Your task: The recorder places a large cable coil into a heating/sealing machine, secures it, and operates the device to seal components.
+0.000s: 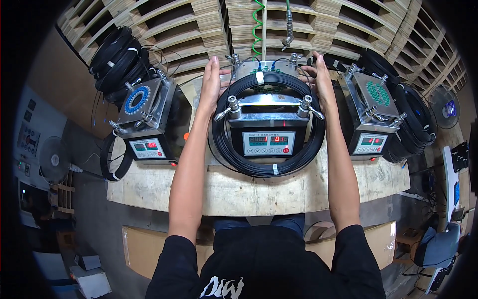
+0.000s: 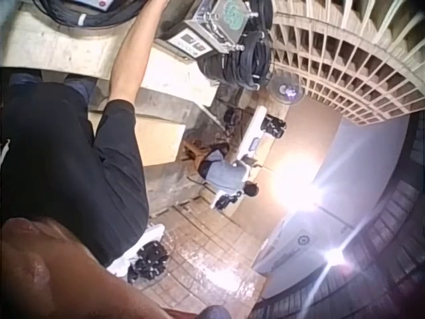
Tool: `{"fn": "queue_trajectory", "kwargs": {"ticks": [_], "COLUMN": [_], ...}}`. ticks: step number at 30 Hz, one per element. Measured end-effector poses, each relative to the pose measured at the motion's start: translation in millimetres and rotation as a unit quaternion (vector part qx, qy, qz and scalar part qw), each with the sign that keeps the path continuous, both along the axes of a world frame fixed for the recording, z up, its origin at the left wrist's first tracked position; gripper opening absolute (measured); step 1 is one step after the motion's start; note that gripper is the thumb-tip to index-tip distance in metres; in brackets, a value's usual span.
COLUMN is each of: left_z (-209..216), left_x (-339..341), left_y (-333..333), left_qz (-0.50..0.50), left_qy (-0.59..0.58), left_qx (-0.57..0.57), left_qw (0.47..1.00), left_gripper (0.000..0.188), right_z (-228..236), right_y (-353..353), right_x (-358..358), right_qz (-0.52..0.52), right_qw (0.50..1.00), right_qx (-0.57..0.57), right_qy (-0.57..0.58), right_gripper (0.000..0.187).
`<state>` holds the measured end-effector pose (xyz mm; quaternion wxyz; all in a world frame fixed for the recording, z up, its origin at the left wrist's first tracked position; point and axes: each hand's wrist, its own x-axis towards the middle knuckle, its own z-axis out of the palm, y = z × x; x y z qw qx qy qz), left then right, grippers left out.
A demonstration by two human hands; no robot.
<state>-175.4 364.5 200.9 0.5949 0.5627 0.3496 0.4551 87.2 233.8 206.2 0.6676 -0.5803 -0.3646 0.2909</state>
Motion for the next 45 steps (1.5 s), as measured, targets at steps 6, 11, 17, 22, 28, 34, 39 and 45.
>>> {"fn": "queue_trajectory", "kwargs": {"ticks": [6,11,17,22,28,34,39,45], "left_z": [-5.0,-3.7,-6.4,-6.3,-8.6,-7.5,-8.3,-10.5], "left_x": [3.0,3.7,2.5,2.1,2.2,1.0,3.0,2.9], "left_y": [3.4,-1.1,3.6,2.8,6.2,3.6,4.9,8.7], "left_qz": [-0.030,0.004,0.008,-0.011,-0.024,0.002,-0.008,-0.037], "left_qy": [-0.014,-0.007,-0.046,-0.039,-0.048,-0.051,-0.059,-0.020], "left_qx": [0.001,0.004,0.001,-0.011,-0.004,-0.006,0.000,0.014], "left_qw": [0.999,1.000,0.999,0.999,0.999,0.999,0.998,0.999], "left_gripper": [0.070,0.066,0.062,0.063,0.063,0.064,0.062,0.060], "right_z": [-7.2,-6.8,-1.4,-1.6,-6.8,-5.8,-5.6,-5.5], "right_y": [5.1,5.6,2.4,0.6,4.1,3.8,4.2,1.5], "right_x": [11.6,9.7,3.4,3.8,8.3,7.6,5.8,5.9], "right_qz": [-0.012,0.016,0.029,0.003,0.007,0.012,0.017,0.012], "right_qw": [0.996,0.996,0.999,1.000,1.000,0.999,1.000,1.000], "right_qx": [-0.019,-0.011,-0.022,-0.007,-0.005,0.013,0.001,-0.014], "right_qy": [-0.082,-0.088,-0.029,-0.027,-0.027,-0.030,-0.016,-0.022], "right_gripper": [0.075,0.074,0.075,0.076,0.074,0.074,0.072,0.070]}}
